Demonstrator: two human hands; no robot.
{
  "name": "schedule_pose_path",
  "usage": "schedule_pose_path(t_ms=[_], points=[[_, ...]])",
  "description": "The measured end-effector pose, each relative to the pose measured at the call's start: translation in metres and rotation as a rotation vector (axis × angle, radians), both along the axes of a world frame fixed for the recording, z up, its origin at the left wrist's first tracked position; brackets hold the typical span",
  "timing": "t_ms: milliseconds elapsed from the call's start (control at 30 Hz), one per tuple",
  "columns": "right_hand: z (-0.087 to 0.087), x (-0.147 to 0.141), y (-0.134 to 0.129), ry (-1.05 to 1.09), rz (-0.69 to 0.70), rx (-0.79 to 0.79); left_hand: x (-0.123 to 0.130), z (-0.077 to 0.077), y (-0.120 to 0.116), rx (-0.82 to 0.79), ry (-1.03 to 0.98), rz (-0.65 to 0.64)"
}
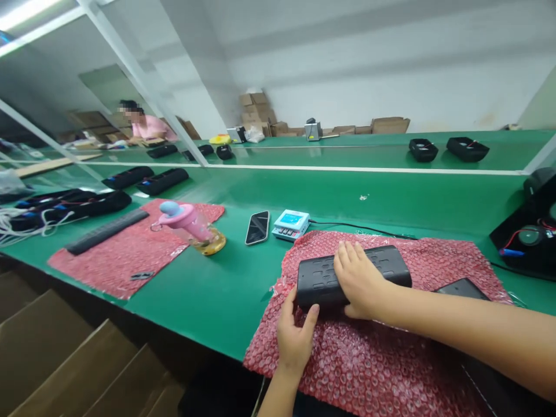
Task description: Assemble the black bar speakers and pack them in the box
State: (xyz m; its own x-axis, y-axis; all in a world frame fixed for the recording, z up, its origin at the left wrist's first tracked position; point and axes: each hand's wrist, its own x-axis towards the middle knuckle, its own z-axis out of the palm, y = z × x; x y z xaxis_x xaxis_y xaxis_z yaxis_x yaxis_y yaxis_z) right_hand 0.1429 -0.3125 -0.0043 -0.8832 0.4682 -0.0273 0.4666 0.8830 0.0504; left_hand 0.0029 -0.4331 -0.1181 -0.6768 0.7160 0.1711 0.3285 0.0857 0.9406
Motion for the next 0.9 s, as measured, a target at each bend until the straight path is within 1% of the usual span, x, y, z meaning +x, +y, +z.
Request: schedule_pose_path(t_ms=[133,233,367,467,633,733,800,900], points=[[-0.003,-0.002,-0.002,0.015,0.016,-0.003,-0.003,-0.003,0.0,-0.012,-0.024,0.051],[-0.003,0.001,0.001,0.035,0.034,-0.004,-0.003,-0.002,-0.002,-0.026,-0.044,0.066],[-0.005,0.002,0.001,0.046,0.056,0.002,-0.002,0.001,-0.003,0.0,-0.042,0.094],[-0.007,0.003,-0.001,0.058,0.077,0.01,-0.001,0.003,-0.005,0.01,-0.051,0.078],[-0.011,0.005,-0.002,0.091,0.096,0.022,0.004,0.003,-0.008,0.024,-0.005,0.049],[-0.011,0.006,-0.001,0.101,0.101,0.024,-0.001,0.004,-0.008,0.01,0.028,0.039],[-0.01,0.006,0.001,0.105,0.102,0.02,-0.009,0.008,-0.005,0.013,0.079,-0.01],[-0.007,0.005,0.003,0.106,0.104,0.001,-0.026,0.019,0.005,0.043,0.167,-0.175]])
